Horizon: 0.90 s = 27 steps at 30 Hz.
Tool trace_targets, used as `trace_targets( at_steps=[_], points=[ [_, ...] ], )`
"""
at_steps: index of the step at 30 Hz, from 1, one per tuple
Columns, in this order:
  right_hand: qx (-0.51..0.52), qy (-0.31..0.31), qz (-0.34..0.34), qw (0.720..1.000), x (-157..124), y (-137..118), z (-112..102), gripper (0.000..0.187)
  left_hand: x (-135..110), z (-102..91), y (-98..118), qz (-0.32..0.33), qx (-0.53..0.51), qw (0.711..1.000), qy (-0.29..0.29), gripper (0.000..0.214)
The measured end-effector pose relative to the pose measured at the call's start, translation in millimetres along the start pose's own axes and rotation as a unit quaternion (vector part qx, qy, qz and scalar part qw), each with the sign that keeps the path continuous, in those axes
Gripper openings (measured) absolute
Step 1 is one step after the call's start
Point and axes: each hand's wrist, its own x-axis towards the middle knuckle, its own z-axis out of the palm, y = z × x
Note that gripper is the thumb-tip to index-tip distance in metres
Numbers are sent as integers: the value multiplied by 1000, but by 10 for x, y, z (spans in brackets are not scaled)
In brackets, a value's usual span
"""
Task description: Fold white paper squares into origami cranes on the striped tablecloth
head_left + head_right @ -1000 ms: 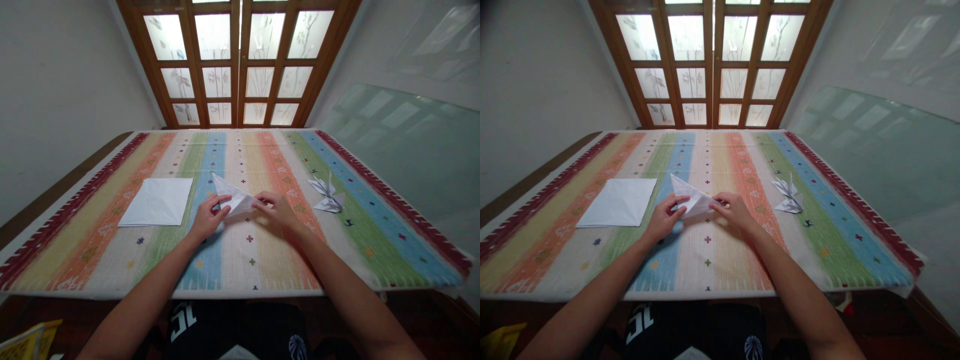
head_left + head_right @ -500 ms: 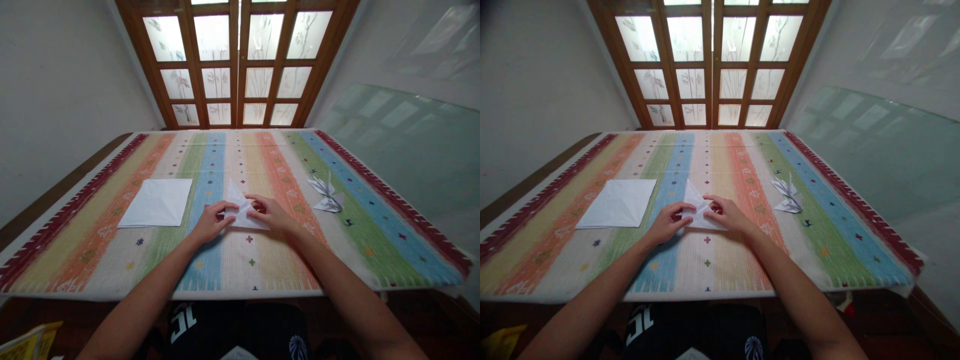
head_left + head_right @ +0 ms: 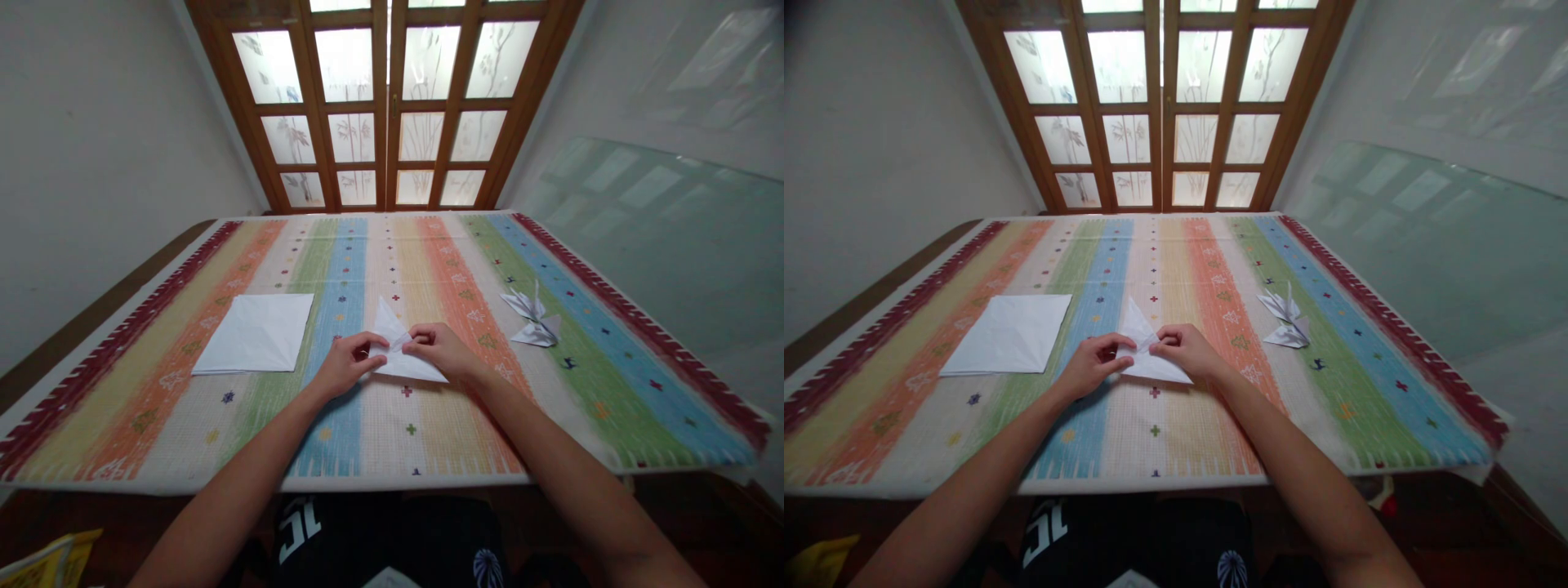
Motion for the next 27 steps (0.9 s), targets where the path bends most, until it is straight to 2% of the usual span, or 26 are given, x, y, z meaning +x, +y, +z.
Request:
trace_targets(
  at_steps=[5,9,14,19,24,27],
  points=[
    [-5,14,-30,999,36,13,1,44,3,-2,-23,-13,-28,999,32,32],
    [65,-1,-16,998,44,26,15,54,-1,3,-19,13,-15,999,31,30],
    [95,-36,-8,995,24,32,32,51,-10,38,-28,79,39,996,2,32],
    [101,-50,-19,993,15,34,81,48,-13,73,-52,150,141,978,23,38],
    [104,-48,-36,993,24,30,122,49,-37,91,-48,198,121,973,-4,60],
    [101,-36,-43,993,28,23,132,49,-60,96,-23,207,128,970,-22,61]
  ],
)
